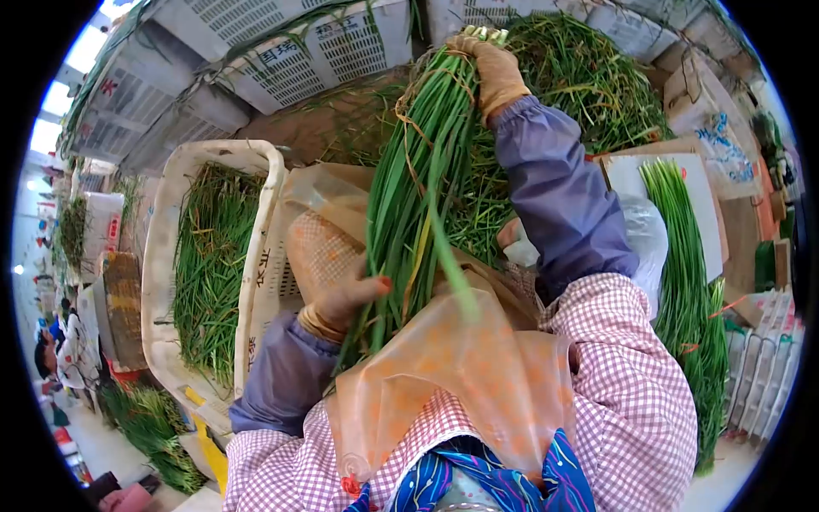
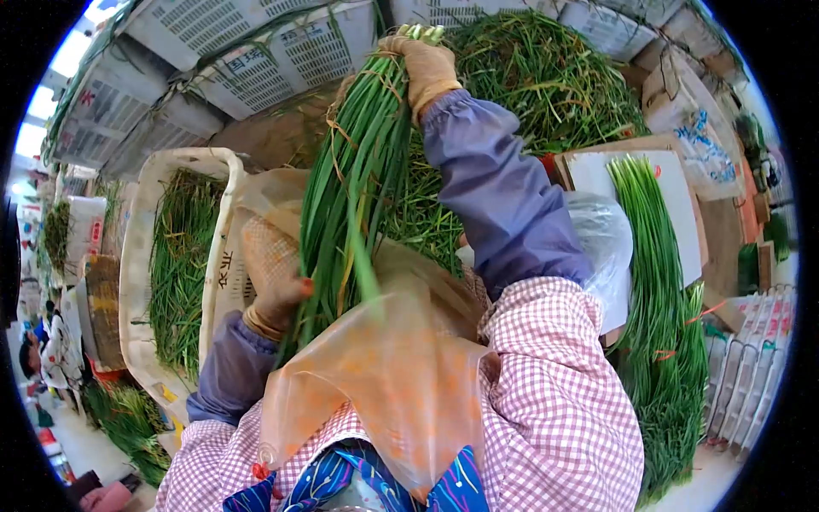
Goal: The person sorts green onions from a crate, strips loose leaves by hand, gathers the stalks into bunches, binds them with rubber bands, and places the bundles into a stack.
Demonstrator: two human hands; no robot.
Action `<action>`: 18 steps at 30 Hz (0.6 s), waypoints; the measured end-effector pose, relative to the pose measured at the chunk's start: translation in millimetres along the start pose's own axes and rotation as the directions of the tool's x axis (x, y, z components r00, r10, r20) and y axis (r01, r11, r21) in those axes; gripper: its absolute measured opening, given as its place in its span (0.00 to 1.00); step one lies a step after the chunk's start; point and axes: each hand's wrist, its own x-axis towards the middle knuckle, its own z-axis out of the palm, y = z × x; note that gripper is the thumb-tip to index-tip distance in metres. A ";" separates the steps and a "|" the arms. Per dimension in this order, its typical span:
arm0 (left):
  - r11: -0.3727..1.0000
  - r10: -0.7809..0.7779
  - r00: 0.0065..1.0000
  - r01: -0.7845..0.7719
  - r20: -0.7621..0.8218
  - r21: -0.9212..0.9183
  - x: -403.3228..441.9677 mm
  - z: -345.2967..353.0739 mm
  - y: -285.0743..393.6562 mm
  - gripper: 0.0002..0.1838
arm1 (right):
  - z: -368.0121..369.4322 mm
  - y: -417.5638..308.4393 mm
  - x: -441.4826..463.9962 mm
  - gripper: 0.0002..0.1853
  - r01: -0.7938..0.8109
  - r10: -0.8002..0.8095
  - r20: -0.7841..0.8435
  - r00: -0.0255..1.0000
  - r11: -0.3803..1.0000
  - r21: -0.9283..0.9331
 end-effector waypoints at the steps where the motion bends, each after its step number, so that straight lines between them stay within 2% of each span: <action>1: 1.000 -0.020 1.000 0.020 0.009 0.005 -0.3 -3.8 -9.5 0.41 | -1.4 -2.5 -5.0 0.09 -0.001 0.002 -0.020 1.000 1.000 0.009; 3: 0.996 -0.067 0.996 0.064 0.055 0.069 3.2 -0.3 -15.5 0.34 | -6.5 -7.0 -13.4 0.10 -0.125 0.121 -0.033 0.992 0.978 -0.165; 4: 0.992 -0.091 0.993 0.084 0.075 0.090 6.0 7.1 -12.0 0.33 | -12.6 -3.1 -11.0 0.12 -0.141 0.139 -0.029 0.990 0.982 -0.122; 5: 0.965 -0.229 0.973 0.230 0.022 -0.127 7.5 30.7 15.3 0.29 | -16.8 4.8 -0.6 0.12 -0.181 0.180 -0.020 0.983 0.980 -0.078; 6: 0.876 -0.371 0.929 0.347 -0.007 -0.336 12.9 44.8 30.0 0.27 | -26.4 13.5 11.7 0.12 -0.217 0.217 -0.003 0.976 0.976 -0.029; 7: 0.869 -0.413 0.909 0.378 -0.049 -0.318 15.9 40.7 24.1 0.23 | -33.0 19.2 17.4 0.12 -0.225 0.224 0.021 0.974 0.974 0.019; 8: 0.870 -0.421 0.906 0.390 -0.042 -0.300 18.2 36.4 26.1 0.23 | -39.4 23.6 24.4 0.13 -0.228 0.225 0.049 0.973 0.971 0.068; 9: 0.830 -0.518 0.852 0.481 -0.071 -0.282 22.3 33.4 32.5 0.20 | -44.2 25.0 29.3 0.12 -0.267 0.266 0.033 0.963 0.961 0.075; 10: 0.779 -0.609 0.787 0.568 -0.103 -0.266 27.9 29.8 39.7 0.18 | -50.8 25.2 33.7 0.13 -0.303 0.303 0.028 0.953 0.939 0.165; 11: 0.830 -0.546 0.831 0.518 -0.107 -0.205 33.7 23.4 47.8 0.15 | -59.8 26.1 37.2 0.17 -0.259 0.253 0.058 0.966 0.952 0.162; 12: 0.768 -0.637 0.752 0.599 -0.168 -0.229 24.4 -4.6 53.2 0.12 | -63.4 29.0 35.9 0.20 -0.212 0.200 0.086 0.976 0.964 0.159; 13: 0.898 -0.311 0.915 0.372 -0.259 0.237 29.9 1.7 88.6 0.13 | -74.4 27.5 35.3 0.20 -0.204 0.195 0.067 0.978 0.964 0.173; 14: 0.807 -0.456 0.824 0.542 -0.336 0.234 30.4 -23.6 118.4 0.08 | -86.9 25.6 33.9 0.25 -0.313 0.273 0.200 0.941 0.926 0.209; 15: 0.776 -0.514 0.785 0.598 -0.346 0.203 48.0 -17.3 162.0 0.06 | -99.2 23.5 32.3 0.29 -0.425 0.344 0.327 0.880 0.879 0.217; 16: 0.845 -0.336 0.942 0.304 -0.006 0.441 66.7 -36.4 167.3 0.05 | -113.9 31.4 33.4 0.27 -0.452 0.367 0.369 0.854 0.874 0.177; 17: 0.866 -0.031 0.907 -0.185 0.420 0.464 85.1 -55.5 172.5 0.05 | -131.5 53.9 37.6 0.26 -0.433 0.395 0.299 0.869 0.898 0.072; 18: 0.824 0.220 0.701 -0.506 0.679 0.255 103.6 -74.6 177.7 0.06 | -153.0 79.5 45.8 0.25 -0.371 0.414 0.181 0.892 0.900 -0.229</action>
